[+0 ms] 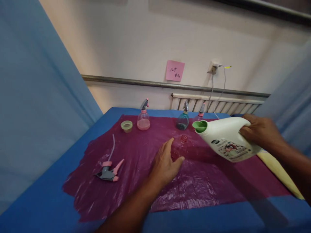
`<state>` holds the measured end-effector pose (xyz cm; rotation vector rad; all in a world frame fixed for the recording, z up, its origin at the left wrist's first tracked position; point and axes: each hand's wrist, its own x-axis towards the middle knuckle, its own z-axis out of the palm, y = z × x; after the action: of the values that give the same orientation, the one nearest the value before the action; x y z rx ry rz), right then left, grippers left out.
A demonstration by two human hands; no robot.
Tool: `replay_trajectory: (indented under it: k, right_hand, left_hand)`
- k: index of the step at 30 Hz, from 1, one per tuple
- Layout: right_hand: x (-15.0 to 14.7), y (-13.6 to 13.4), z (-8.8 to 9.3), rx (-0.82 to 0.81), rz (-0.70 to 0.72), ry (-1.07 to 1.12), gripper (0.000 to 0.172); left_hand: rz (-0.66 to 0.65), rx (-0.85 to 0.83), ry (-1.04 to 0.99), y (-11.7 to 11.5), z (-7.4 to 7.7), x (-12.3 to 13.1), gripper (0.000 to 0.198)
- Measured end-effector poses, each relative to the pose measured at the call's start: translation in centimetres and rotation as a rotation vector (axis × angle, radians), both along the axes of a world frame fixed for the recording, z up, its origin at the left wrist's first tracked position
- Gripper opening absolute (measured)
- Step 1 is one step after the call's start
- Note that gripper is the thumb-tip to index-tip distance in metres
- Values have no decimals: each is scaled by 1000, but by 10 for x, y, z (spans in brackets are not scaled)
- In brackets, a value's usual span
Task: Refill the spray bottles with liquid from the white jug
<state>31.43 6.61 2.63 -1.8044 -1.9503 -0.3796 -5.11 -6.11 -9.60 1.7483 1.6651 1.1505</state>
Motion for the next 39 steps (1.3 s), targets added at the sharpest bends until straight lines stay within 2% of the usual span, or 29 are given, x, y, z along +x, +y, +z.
replay_trajectory:
  k: [3,10,18,32,39]
  right_hand:
    - [0,1,2,-63,-13,-49,20]
    - [-10,-4,15,-88,-29,-242,24]
    - [-9,-2,19,-101,-42,-365,29]
    - [-18,-11,38,-136,-65,-455,33]
    - [-17,-12,47,-71,-56,-513,27]
  left_hand:
    - [-15,10,0,-2,1,1,83]
    - [-15,17,9,0,0,0,82]
    - [-32,53,31,1,-4,-2,81]
    - [-44,116,56,0,-1,-3,82]
    - [-53,79,58,0,0,-1,84]
